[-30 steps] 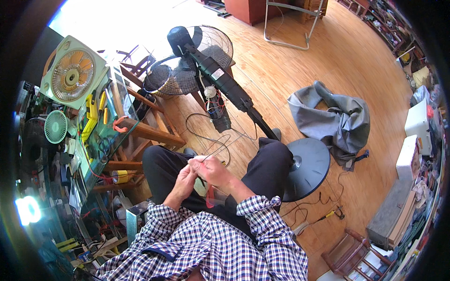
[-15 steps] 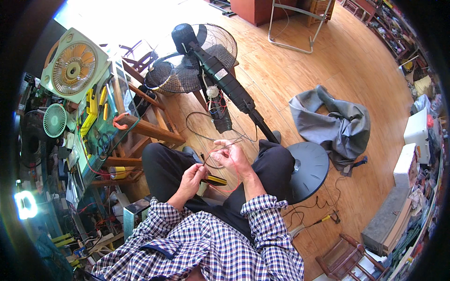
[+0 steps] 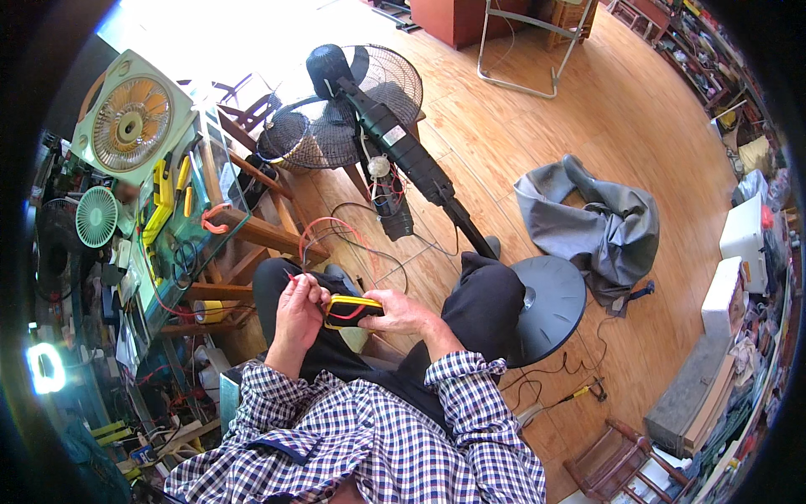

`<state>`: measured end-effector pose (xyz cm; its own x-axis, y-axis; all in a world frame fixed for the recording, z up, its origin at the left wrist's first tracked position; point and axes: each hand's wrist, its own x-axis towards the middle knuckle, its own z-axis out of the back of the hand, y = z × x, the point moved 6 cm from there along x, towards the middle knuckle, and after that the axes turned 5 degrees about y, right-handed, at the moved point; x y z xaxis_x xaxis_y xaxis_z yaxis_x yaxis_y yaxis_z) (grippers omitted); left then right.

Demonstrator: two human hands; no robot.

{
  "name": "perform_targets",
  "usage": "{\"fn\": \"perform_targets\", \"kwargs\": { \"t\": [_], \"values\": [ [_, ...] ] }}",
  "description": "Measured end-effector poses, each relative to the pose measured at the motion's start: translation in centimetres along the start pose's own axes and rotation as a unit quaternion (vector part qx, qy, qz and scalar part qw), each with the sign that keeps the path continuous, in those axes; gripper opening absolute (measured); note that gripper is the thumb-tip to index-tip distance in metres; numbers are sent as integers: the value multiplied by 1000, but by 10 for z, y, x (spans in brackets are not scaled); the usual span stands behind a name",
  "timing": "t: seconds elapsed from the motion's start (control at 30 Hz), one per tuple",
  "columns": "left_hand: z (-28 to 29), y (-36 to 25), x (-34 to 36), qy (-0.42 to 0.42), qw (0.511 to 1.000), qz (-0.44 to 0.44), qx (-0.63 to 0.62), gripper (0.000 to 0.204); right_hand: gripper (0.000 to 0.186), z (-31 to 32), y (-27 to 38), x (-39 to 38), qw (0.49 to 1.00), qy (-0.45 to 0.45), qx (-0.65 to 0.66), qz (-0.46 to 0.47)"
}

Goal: The person repairs a standing fan by stripping and connecting wires, using a multimeter to test continuity, and then testing the fan operation.

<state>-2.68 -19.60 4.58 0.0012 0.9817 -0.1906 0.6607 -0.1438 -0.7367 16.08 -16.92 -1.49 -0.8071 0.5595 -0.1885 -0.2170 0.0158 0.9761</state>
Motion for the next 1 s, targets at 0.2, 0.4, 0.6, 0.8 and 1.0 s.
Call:
{"fn": "perform_targets", "kwargs": {
  "t": [0.2,0.4,0.6,0.8,1.0],
  "values": [
    [18,-8,0,-128,989,21,72,17,44,-5,7,-1,989,15,147,-2],
    [40,7,-4,-155,984,17,88,20,43,0,9,-3,978,-30,204,18],
    [33,22,-18,-127,979,92,133,11,43,3,15,6,954,-88,280,59],
    [3,36,-19,-13,978,48,200,33,37,-2,14,9,955,-108,268,75],
    [6,25,-32,27,973,-19,230,41,36,-32,16,10,957,-42,283,53]
  ]
}}
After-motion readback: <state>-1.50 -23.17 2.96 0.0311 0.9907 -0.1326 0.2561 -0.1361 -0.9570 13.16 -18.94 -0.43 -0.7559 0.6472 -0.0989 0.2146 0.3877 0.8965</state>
